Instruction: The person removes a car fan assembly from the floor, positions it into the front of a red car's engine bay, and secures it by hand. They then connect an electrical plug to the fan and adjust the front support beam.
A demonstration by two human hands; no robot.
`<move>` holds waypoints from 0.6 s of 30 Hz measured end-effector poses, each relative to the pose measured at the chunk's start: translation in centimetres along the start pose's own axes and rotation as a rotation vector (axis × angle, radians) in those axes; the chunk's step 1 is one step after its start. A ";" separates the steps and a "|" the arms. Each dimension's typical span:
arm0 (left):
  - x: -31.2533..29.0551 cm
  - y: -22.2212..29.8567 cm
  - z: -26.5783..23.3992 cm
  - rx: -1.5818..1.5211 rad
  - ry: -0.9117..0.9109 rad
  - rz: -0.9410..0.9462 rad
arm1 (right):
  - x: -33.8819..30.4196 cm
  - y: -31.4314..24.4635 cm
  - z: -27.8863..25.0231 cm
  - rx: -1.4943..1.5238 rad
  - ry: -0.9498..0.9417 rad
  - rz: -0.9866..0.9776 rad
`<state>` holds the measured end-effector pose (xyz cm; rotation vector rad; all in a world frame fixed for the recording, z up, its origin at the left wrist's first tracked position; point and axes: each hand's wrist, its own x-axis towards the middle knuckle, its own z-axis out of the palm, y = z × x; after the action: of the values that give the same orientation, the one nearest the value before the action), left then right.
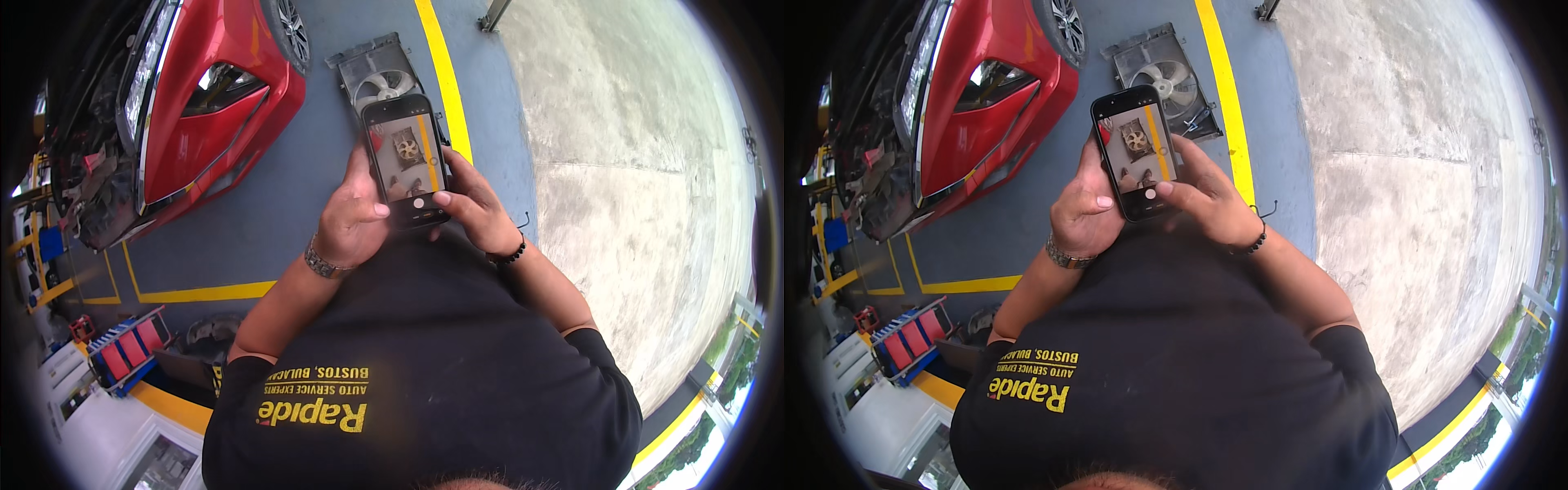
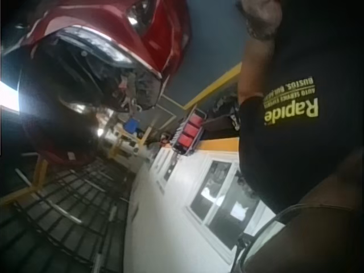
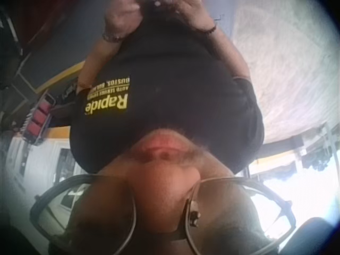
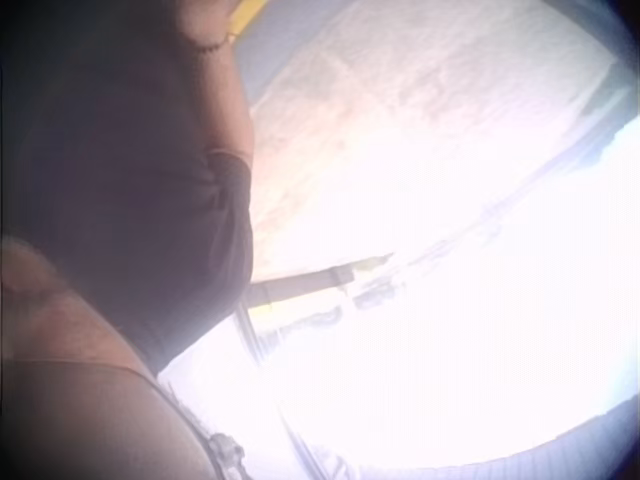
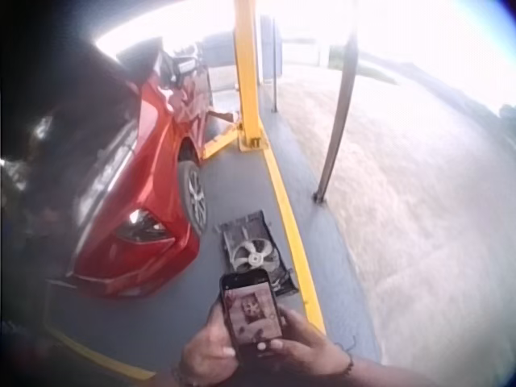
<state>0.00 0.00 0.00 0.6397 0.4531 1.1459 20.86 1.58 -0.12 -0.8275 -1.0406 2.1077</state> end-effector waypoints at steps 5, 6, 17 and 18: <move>0.2 0.1 -1.1 -0.014 0.267 -0.143 | 1.9 1.1 0.0 -0.002 -0.017 0.042; 0.5 -0.6 -1.2 -0.033 0.267 -0.144 | 1.8 1.2 -0.9 -0.003 -0.044 0.056; 2.9 -4.4 -7.5 0.105 0.409 -0.233 | 7.6 5.3 -5.3 0.173 0.002 0.385; 3.4 -4.5 -8.6 0.071 0.417 -0.271 | 8.6 5.8 -5.9 0.209 0.014 0.388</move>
<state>-1.09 4.00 -9.46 0.3825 0.9113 1.0048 18.64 7.85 -10.05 -0.9989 -0.6740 2.4769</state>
